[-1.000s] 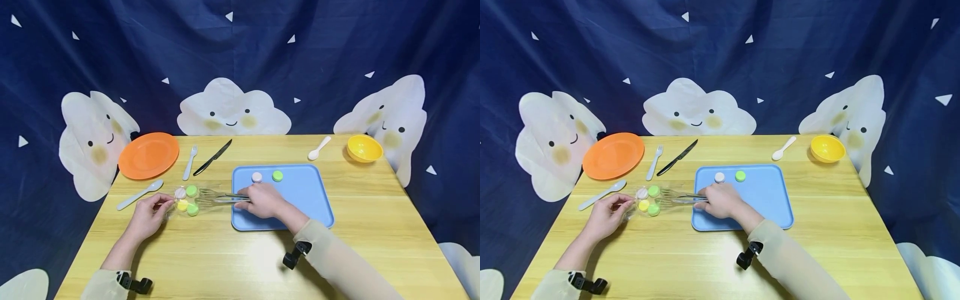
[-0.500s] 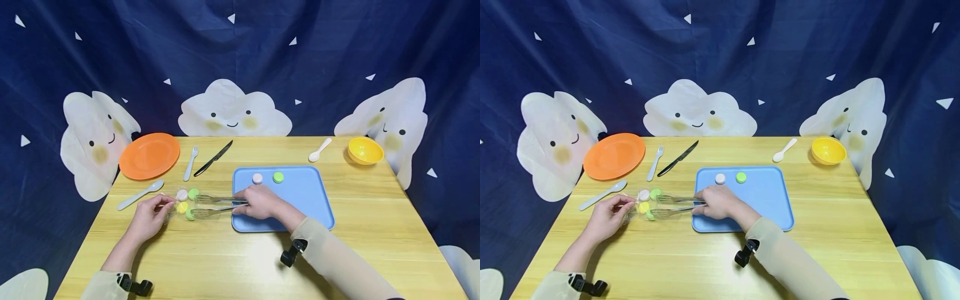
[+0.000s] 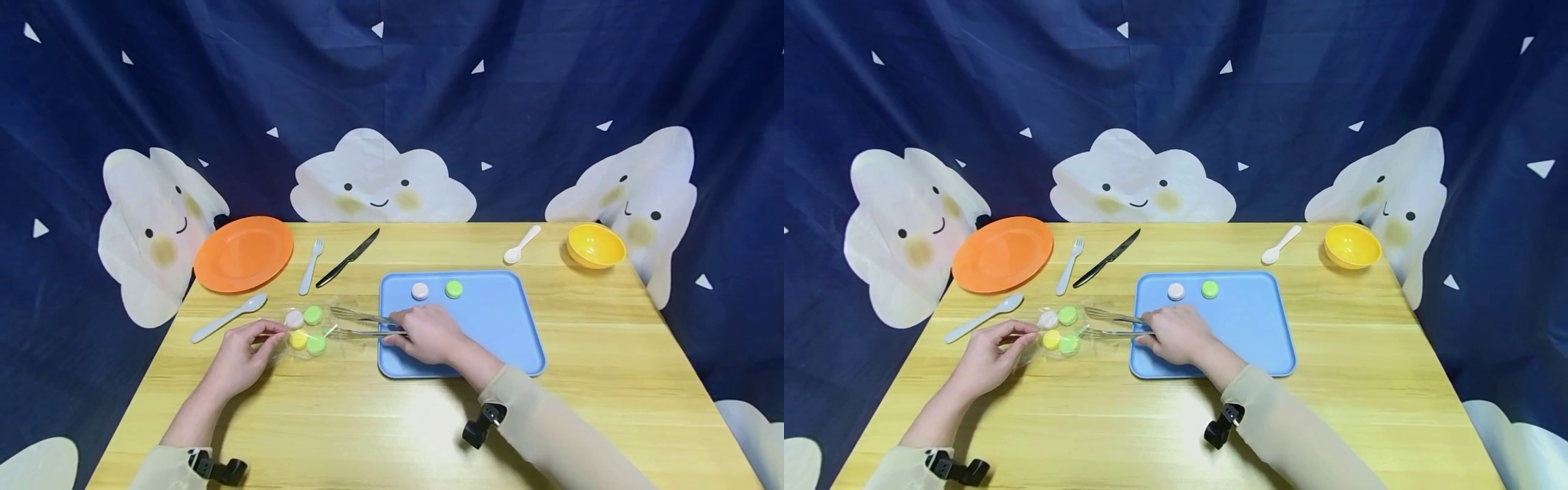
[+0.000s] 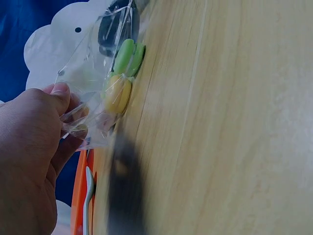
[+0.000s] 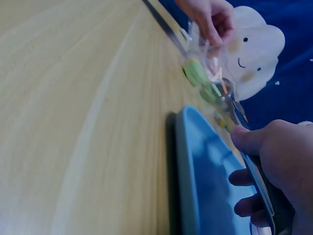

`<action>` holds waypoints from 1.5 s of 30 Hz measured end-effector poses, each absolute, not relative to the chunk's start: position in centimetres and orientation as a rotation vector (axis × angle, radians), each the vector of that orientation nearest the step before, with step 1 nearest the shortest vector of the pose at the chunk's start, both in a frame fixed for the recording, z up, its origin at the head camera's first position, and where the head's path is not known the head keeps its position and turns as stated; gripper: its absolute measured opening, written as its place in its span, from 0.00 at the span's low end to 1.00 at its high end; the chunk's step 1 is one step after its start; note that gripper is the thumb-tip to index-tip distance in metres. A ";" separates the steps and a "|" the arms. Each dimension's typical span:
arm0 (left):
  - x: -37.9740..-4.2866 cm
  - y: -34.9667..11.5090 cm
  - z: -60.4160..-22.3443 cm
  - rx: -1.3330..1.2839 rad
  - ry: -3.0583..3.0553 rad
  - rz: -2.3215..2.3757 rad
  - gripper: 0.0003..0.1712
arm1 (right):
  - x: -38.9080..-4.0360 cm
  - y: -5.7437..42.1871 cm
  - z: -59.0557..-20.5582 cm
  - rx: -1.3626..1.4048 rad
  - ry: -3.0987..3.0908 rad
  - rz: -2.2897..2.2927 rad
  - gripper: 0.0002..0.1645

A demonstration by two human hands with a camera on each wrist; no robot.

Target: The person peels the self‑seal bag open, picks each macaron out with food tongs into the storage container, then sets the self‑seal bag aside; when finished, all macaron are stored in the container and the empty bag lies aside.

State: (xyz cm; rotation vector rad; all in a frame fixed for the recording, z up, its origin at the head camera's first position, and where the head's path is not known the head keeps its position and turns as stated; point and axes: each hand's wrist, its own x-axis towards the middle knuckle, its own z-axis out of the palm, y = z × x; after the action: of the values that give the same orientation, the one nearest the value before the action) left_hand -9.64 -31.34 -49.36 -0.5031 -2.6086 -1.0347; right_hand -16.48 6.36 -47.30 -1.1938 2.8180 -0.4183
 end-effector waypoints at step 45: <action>-9.9 -31.5 -49.4 -0.505 -2.625 -1.000 0.11 | -15.6 4.8 -46.5 -1.160 2.889 -0.381 0.24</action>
State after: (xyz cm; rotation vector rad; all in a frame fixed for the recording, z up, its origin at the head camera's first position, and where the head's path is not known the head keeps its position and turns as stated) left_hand -9.87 -31.55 -49.38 -0.5048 -2.6248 -0.9999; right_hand -15.59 4.75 -46.52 -1.1600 2.8893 -0.3810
